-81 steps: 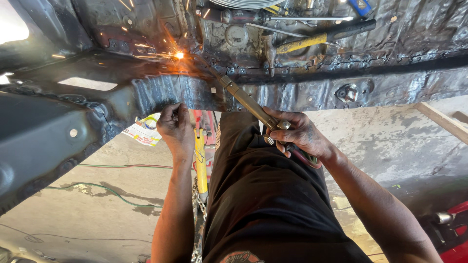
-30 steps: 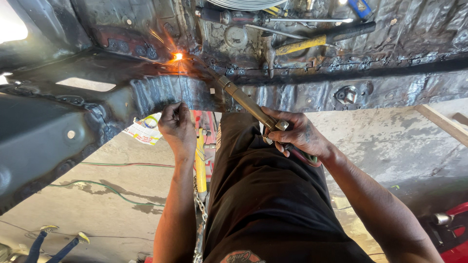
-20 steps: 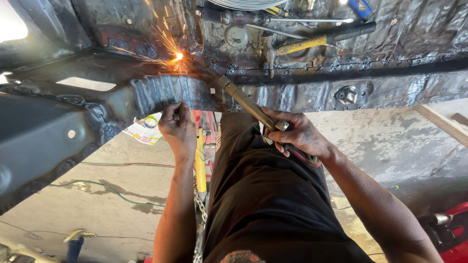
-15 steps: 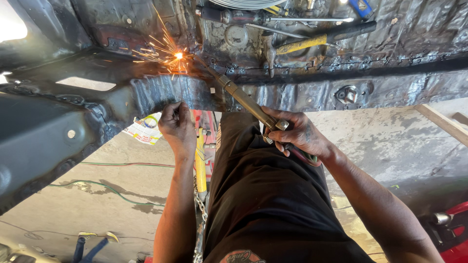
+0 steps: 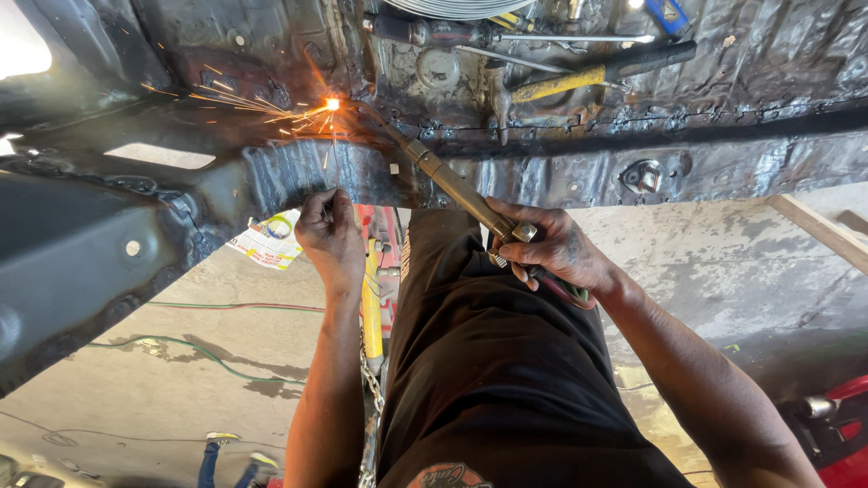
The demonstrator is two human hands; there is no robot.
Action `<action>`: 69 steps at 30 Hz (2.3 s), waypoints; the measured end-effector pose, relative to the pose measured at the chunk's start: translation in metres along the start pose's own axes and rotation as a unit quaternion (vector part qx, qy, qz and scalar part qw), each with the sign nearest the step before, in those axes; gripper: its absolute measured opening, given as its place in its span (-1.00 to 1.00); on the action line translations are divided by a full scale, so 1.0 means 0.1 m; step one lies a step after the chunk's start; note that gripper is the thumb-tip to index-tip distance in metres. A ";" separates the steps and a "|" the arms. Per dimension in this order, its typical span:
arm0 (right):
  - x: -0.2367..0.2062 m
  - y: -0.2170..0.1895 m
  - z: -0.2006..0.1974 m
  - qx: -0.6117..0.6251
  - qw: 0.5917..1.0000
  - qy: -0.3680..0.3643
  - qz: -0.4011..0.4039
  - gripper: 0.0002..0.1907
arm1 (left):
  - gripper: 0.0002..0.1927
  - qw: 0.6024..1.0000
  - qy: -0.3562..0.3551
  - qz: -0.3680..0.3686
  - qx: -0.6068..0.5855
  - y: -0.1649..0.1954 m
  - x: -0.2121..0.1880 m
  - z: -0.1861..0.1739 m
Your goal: The person uses a welding torch and filler wire to weld seams on the underside of a car frame. They feed the wire into the molten pool while moving the torch along the joint, creating a continuous weld bead.
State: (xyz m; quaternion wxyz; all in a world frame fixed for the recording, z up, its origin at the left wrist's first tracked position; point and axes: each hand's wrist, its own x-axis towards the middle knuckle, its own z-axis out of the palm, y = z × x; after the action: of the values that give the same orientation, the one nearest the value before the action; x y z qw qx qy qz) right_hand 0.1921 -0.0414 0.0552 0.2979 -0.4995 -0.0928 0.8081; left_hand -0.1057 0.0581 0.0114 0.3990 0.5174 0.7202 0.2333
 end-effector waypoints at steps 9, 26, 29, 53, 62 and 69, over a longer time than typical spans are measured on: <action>0.00 0.02 -0.01 0.018 1.000 -0.006 0.000 -0.29 | -0.90 1.000 -0.004 0.020 -0.014 -0.02 -0.01 -0.01; 0.00 0.02 -0.02 0.023 1.000 -0.006 0.007 -0.28 | -0.89 1.000 -0.002 -0.006 -0.005 0.02 -0.01 0.00; 0.00 0.02 -0.01 0.022 1.000 -0.005 0.005 -0.28 | -0.89 1.000 -0.003 -0.006 -0.009 0.01 -0.01 0.00; 0.02 0.02 -0.01 0.008 1.000 -0.005 -0.010 -0.29 | -0.91 1.000 -0.002 0.009 -0.013 -0.04 0.02 0.02; 0.02 0.00 -0.01 0.002 1.000 -0.002 -0.001 -0.29 | -0.90 1.000 0.000 -0.005 -0.014 -0.04 0.01 0.03; 0.01 -0.02 -0.01 0.013 1.000 -0.004 0.003 -0.28 | -0.91 1.000 0.000 0.005 -0.005 -0.03 0.02 0.04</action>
State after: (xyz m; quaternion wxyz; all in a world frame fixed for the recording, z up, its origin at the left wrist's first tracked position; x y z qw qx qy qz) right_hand 0.1939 -0.0394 0.0552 0.3017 -0.4927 -0.0822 0.8121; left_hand -0.1045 0.0586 0.0057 0.4007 0.5192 0.7161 0.2389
